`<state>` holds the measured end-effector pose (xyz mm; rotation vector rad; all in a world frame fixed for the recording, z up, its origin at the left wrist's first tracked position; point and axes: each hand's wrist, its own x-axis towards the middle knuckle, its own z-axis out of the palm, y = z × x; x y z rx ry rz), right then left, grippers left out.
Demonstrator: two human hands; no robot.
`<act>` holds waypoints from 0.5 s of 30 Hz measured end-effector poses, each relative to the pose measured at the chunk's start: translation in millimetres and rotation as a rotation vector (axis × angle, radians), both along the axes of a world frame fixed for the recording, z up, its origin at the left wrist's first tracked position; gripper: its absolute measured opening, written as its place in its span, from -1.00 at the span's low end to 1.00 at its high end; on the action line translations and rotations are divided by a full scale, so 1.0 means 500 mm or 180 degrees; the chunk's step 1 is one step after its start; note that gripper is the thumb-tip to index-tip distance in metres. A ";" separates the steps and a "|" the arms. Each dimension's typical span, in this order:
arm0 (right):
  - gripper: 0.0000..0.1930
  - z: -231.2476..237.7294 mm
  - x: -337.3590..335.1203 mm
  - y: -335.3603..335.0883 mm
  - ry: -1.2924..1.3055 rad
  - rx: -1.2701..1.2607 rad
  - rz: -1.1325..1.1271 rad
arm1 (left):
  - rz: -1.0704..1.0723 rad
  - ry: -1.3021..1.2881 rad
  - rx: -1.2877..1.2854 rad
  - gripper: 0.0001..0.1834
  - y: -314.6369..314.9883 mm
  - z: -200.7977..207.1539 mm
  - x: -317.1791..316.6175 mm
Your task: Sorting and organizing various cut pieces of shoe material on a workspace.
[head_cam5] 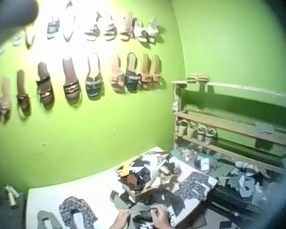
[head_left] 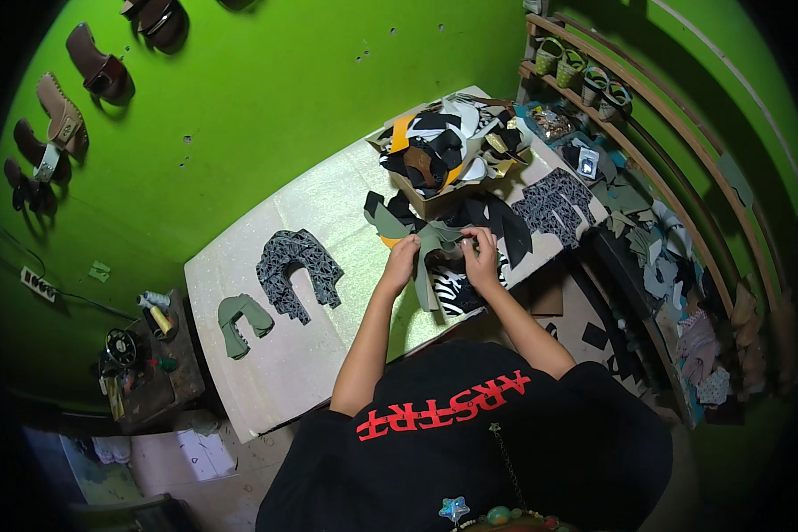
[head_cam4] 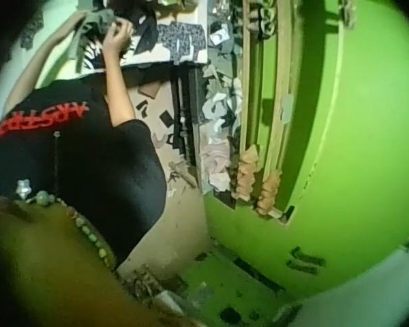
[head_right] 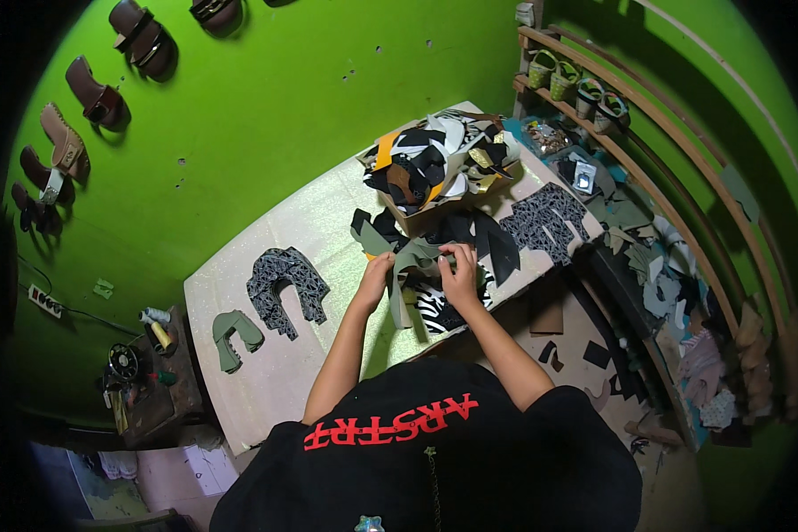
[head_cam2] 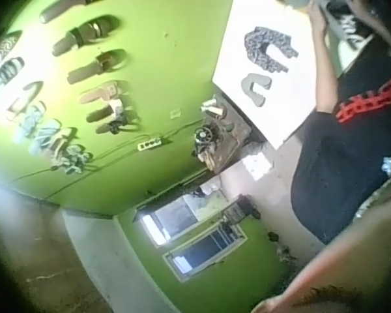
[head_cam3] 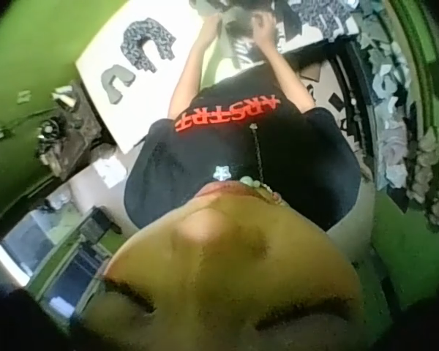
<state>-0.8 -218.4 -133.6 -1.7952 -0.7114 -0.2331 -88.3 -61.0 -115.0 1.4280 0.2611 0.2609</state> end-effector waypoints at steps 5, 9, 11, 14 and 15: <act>-0.54 0.004 -0.007 0.027 -0.0094 0.0106 0.0901 | -0.0046 -0.0109 -0.0441 -0.74 0.037 0.047 -0.033; -0.52 0.021 -0.043 0.071 0.0116 0.0129 0.1512 | -0.0076 -0.0375 -0.1088 -0.78 0.060 0.099 -0.078; -0.58 0.022 -0.062 0.103 0.0108 0.0125 0.1728 | -0.0072 -0.0549 -0.1079 -0.87 0.085 0.099 -0.105; -0.63 0.040 -0.108 0.156 0.0966 -0.0022 0.2133 | -0.0024 -0.0731 -0.1060 -0.88 0.127 0.098 -0.150; -0.63 0.043 -0.119 0.174 0.0969 -0.0025 0.2174 | -0.0005 -0.0774 -0.1042 -0.88 0.136 0.103 -0.165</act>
